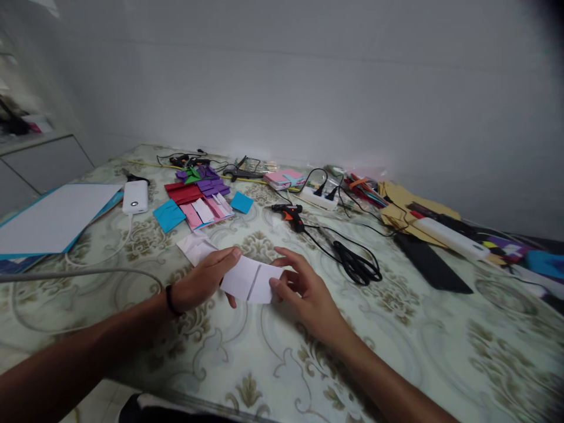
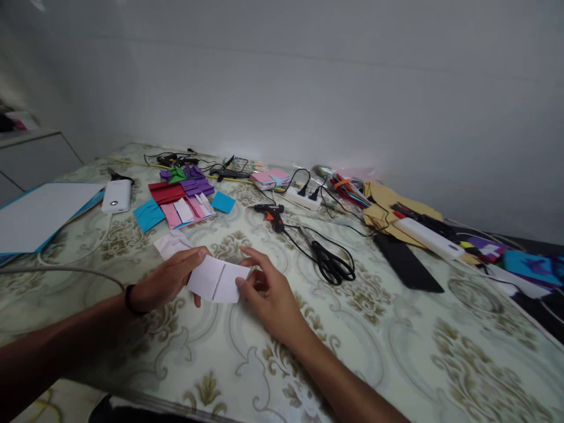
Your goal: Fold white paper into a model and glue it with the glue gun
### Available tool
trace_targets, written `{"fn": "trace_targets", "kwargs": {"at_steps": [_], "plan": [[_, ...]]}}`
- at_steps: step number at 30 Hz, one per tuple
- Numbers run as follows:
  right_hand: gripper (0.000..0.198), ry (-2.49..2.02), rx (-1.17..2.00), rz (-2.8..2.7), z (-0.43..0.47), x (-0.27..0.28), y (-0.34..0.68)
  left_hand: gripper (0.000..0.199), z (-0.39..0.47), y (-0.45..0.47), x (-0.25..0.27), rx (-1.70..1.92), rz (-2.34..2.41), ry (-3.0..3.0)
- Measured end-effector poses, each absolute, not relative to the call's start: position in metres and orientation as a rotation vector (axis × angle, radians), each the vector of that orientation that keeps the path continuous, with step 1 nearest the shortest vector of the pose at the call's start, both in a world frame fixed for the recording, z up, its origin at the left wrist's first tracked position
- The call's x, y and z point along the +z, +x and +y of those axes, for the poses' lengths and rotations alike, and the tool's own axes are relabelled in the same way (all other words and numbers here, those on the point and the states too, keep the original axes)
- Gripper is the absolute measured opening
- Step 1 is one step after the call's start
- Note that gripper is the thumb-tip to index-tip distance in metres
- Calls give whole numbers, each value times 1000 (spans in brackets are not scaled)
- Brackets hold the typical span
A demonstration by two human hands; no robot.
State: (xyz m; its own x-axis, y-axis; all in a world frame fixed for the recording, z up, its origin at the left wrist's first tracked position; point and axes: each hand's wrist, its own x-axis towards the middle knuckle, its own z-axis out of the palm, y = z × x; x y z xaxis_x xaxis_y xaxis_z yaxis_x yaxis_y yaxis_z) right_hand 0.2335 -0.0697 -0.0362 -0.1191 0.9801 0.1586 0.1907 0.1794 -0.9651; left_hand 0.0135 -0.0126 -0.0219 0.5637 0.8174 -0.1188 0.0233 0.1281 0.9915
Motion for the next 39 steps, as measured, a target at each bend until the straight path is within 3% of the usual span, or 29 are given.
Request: {"fn": "trace_targets", "kwargs": {"at_steps": [11, 16, 21, 24, 26, 29, 34, 39], "plan": [[13, -1085, 943, -1748, -72, -25, 235, 47, -14, 18, -11, 707, 944, 1378], [19, -1051, 942, -1787, -73, -24, 235, 44, -9, 16, -13, 683, 957, 1502], [13, -1085, 995, -1724, -73, -28, 233, 36, -9, 15, -12, 684, 903, 1550], [38, -1118, 1044, -1560, -71, -32, 233, 34, -12, 14, -7, 698, 816, 1568], [32, -1128, 1020, -1527, -69, -33, 233, 33, -13, 12, -5, 692, 766, 1597], [6, -1092, 893, -1589, -67, -33, 237, 36, -13, 9, -6, 695, 678, 1600], [19, -1029, 618, -1546, -66, -30, 242, 49, -7, 11, -18, 729, 721, 1333], [22, -1059, 559, -1539, -65, -28, 243, 57, -8, 17, -21, 608, 771, 1311]]}}
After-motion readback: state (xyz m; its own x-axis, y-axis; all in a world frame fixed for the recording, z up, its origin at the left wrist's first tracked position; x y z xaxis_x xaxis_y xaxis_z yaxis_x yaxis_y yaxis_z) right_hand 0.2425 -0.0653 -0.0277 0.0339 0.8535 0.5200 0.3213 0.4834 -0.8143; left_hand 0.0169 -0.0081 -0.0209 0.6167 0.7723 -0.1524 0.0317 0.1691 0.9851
